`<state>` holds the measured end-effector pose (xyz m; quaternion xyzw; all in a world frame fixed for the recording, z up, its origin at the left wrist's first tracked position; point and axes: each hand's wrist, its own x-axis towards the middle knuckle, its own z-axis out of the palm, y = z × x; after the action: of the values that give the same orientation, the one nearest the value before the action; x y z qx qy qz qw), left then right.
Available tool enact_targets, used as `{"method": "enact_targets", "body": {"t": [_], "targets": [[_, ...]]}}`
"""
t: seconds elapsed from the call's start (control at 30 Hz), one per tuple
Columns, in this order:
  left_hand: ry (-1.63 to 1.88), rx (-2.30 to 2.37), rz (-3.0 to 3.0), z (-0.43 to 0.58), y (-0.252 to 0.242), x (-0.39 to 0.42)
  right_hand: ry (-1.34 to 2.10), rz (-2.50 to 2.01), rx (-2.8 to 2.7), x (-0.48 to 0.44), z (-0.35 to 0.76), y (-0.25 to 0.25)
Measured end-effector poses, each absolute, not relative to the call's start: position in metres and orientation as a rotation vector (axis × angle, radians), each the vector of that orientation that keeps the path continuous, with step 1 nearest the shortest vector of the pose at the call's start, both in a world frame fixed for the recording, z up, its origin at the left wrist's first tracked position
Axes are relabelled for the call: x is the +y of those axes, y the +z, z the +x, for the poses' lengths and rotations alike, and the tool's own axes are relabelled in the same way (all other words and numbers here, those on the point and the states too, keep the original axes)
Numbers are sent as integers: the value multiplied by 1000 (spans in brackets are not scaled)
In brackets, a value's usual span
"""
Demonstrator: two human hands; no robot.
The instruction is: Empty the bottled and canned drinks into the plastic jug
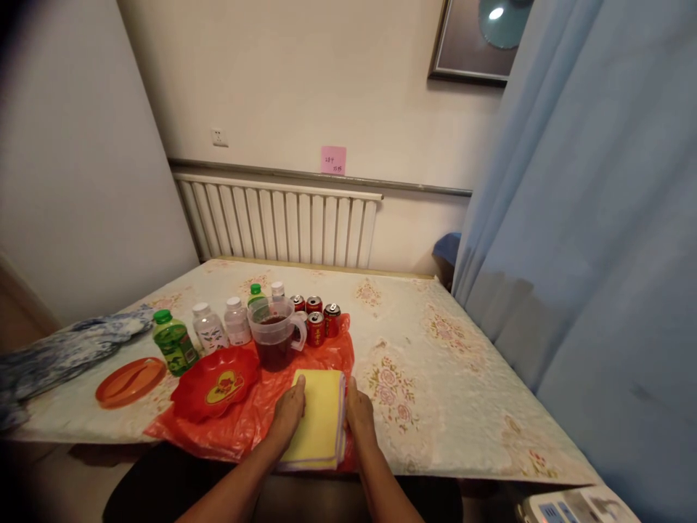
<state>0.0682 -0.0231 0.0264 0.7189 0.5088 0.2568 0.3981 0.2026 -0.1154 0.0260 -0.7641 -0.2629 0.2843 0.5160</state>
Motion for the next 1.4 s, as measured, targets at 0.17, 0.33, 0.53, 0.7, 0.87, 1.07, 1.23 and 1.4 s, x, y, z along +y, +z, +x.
{"method": "enact_targets", "body": {"t": [0.17, 0.33, 0.53, 0.7, 0.87, 1.07, 1.23, 1.4], "targets": [[646, 1291, 1823, 67, 25, -25, 707, -1847, -631, -118, 202, 23], [640, 1299, 1816, 66, 23, -26, 710, -1866, -647, -119, 204, 21], [632, 1295, 1815, 67, 18, -24, 727, -1887, -643, -117, 206, 16], [634, 1297, 1805, 66, 13, -24, 727, -1891, -659, -116, 207, 12], [617, 1295, 1809, 65, 11, -23, 714, -1869, -669, -117, 207, 10], [588, 1308, 1815, 64, 4, -21, 737, -1888, -648, -117, 205, 5], [537, 1327, 1830, 64, -3, -18, 755, -1928, -636, -115, 207, -1], [509, 1333, 1856, 64, -7, -17, 742, -1950, -649, -115, 208, -8]]}}
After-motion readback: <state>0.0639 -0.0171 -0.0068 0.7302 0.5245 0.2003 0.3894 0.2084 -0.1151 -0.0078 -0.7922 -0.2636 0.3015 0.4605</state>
